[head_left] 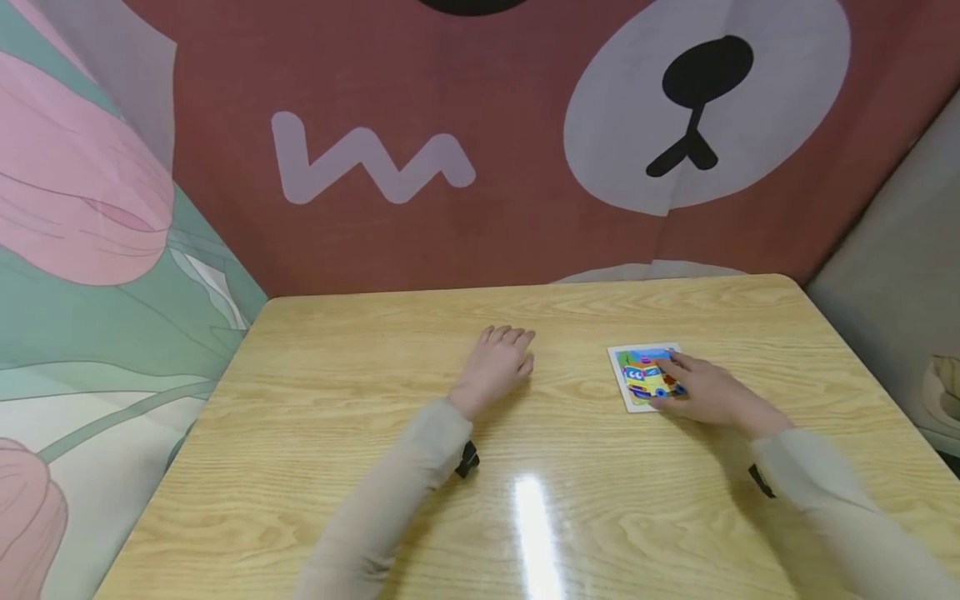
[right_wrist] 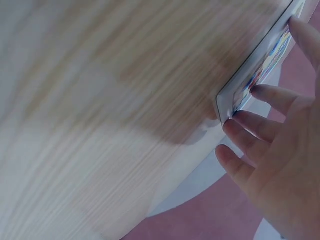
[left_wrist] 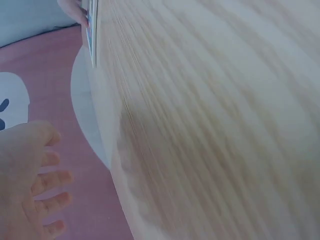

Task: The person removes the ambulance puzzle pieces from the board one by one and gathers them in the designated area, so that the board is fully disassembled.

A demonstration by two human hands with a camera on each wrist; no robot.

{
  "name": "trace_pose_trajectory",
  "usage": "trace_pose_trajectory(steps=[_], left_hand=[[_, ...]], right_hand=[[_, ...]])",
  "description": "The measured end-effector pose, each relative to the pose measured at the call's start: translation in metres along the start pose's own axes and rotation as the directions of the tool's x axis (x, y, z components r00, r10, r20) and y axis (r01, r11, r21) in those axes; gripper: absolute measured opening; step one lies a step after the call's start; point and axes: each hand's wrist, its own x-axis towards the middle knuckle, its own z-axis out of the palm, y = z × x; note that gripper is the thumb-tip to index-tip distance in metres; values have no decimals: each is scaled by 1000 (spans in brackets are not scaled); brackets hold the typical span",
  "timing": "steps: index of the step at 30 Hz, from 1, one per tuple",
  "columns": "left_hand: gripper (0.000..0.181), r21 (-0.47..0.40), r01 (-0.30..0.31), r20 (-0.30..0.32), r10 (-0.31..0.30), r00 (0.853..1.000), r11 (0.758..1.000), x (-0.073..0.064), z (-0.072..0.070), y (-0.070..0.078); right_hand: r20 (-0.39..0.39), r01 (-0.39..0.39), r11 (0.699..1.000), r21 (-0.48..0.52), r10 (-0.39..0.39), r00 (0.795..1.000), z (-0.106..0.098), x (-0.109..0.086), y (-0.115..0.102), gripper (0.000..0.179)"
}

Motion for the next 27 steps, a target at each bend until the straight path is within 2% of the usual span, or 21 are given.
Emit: trace_pose_trajectory(steps=[5, 10, 16, 19, 22, 27], left_hand=[[40, 32, -36, 44, 35, 998, 999, 3, 2, 10], [39, 35, -107, 105, 103, 989, 994, 5, 9, 23], [41, -1, -197, 234, 192, 953, 980, 4, 12, 36], [43, 5, -233, 272, 223, 936, 972, 3, 15, 40], [44, 8, -243, 296, 230, 927, 970, 0, 16, 41], [45, 19, -233, 306, 216, 927, 972, -4, 17, 39]], right_hand=[[8, 24, 1000, 3, -24, 1000, 3, 9, -19, 82], [1, 31, 1000, 5, -31, 1000, 4, 16, -36, 79], [-15, 55, 998, 12, -55, 998, 7, 22, -51, 76], [-16, 70, 998, 11, -69, 997, 8, 25, -56, 75], [-19, 82, 996, 15, -82, 996, 9, 27, -59, 73], [-17, 87, 996, 35, -87, 996, 7, 31, -62, 67]])
